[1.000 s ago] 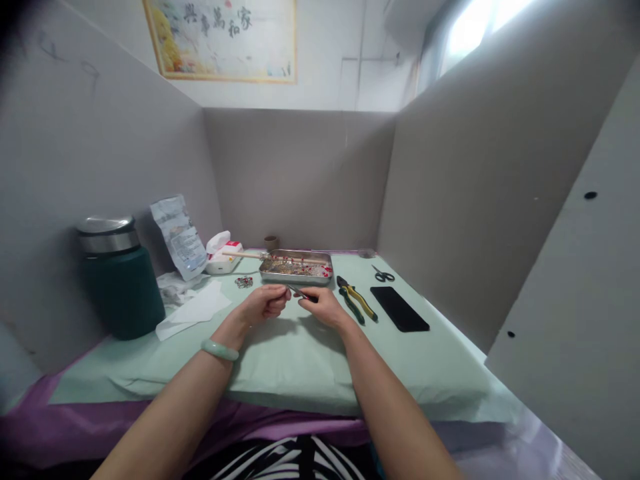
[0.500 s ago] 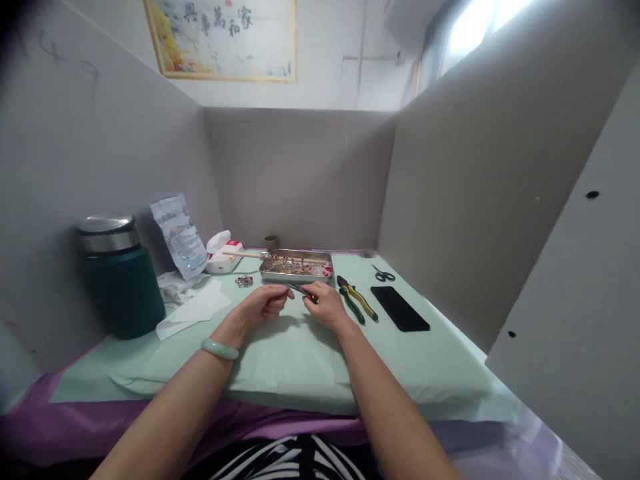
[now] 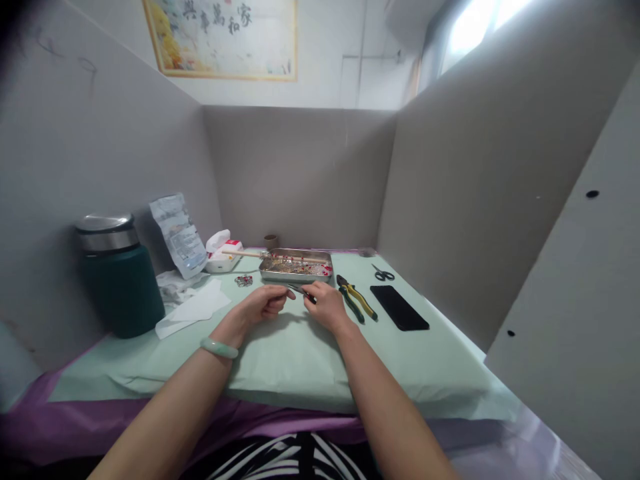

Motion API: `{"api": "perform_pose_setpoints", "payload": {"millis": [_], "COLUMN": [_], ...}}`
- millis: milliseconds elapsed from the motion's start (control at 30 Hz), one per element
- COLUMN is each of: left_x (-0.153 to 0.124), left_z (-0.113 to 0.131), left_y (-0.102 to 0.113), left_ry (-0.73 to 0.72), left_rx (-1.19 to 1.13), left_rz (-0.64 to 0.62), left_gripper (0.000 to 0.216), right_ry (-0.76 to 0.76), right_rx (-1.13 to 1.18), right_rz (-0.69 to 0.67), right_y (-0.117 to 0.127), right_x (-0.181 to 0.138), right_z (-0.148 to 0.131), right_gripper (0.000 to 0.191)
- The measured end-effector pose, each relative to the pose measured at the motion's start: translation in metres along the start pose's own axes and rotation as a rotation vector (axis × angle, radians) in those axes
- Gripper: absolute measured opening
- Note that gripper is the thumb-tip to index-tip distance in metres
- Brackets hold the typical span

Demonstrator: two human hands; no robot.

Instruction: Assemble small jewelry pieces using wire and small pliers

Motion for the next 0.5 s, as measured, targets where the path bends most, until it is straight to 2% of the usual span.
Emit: {"api": "perform_pose_setpoints", "payload": {"millis": [300, 500], "left_x": [0.0039, 0.0031], "left_z": [-0.0042, -0.0032], "left_y": [0.0027, 0.0026], "left_ry": [-0.002, -0.014], "left_rx": [-0.071, -0.014], "left_rz": [-0.058, 0.018], "left_gripper": [0.036, 0.035], "right_ry": [-0.045, -0.075], "right_rx": [0.037, 0.046], "right_rz": [-0.007, -0.007], "right_y": [-0.001, -0.0017], "right_x": [0.0005, 0.0007], "right_z": [0.0014, 0.0012], "right_gripper": [0.027, 0.028]}}
Point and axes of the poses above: each hand's wrist, its own x-axis towards the middle knuckle, its own y-axis out of the back of the hand, z = x × y, the point moved 4 cm from there along x, towards the middle knuckle, and after that the axes turned 14 degrees about x, right-handed, at the moved point
